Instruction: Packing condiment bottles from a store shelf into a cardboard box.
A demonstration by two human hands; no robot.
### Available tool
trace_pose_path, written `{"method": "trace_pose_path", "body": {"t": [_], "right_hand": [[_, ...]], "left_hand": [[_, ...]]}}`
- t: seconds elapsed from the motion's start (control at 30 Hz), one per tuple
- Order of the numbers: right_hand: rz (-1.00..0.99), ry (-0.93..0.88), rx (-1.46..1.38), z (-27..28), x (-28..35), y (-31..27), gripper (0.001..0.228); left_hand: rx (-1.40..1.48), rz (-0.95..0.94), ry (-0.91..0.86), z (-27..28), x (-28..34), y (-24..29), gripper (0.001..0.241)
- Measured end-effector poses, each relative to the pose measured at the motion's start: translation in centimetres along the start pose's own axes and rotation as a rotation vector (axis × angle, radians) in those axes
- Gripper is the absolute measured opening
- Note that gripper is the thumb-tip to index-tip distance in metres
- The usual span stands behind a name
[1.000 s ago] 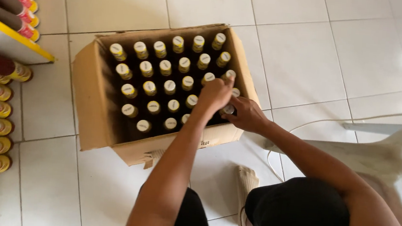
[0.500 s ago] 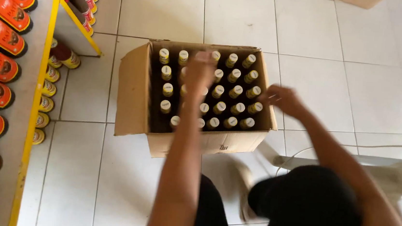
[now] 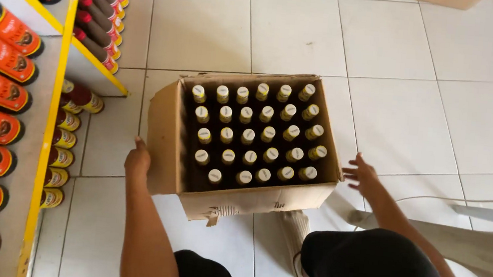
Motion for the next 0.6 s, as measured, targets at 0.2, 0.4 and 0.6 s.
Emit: {"method": "trace_pose_path", "body": {"t": [0.2, 0.4, 0.6], "right_hand": [[0.199, -0.051, -0.127, 8.9, -0.8, -5.3, 0.054], [0.557, -0.392, 0.034, 5.6, 19.4, -16.1, 0.054], [1.042, -1.281, 0.160, -6.6, 23.0, -15.9, 0.081]], "left_hand": [[-0.115, 0.096, 0.092, 16.9, 16.1, 12.7, 0.080], [-0.150, -0.209, 0.036, 26.8, 27.4, 21.3, 0.065], [0.097, -0.557, -0.486, 18.5, 29.6, 26.8, 0.043]]}}
Point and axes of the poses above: each hand's wrist, its own x-axis away from the middle knuckle, its own z-axis out of the back of the hand, y = z × x, the point moved 1 cm from there along -x, towards the middle knuckle, and after that the axes turned 1 degree about -z, right-handed, at the moved point
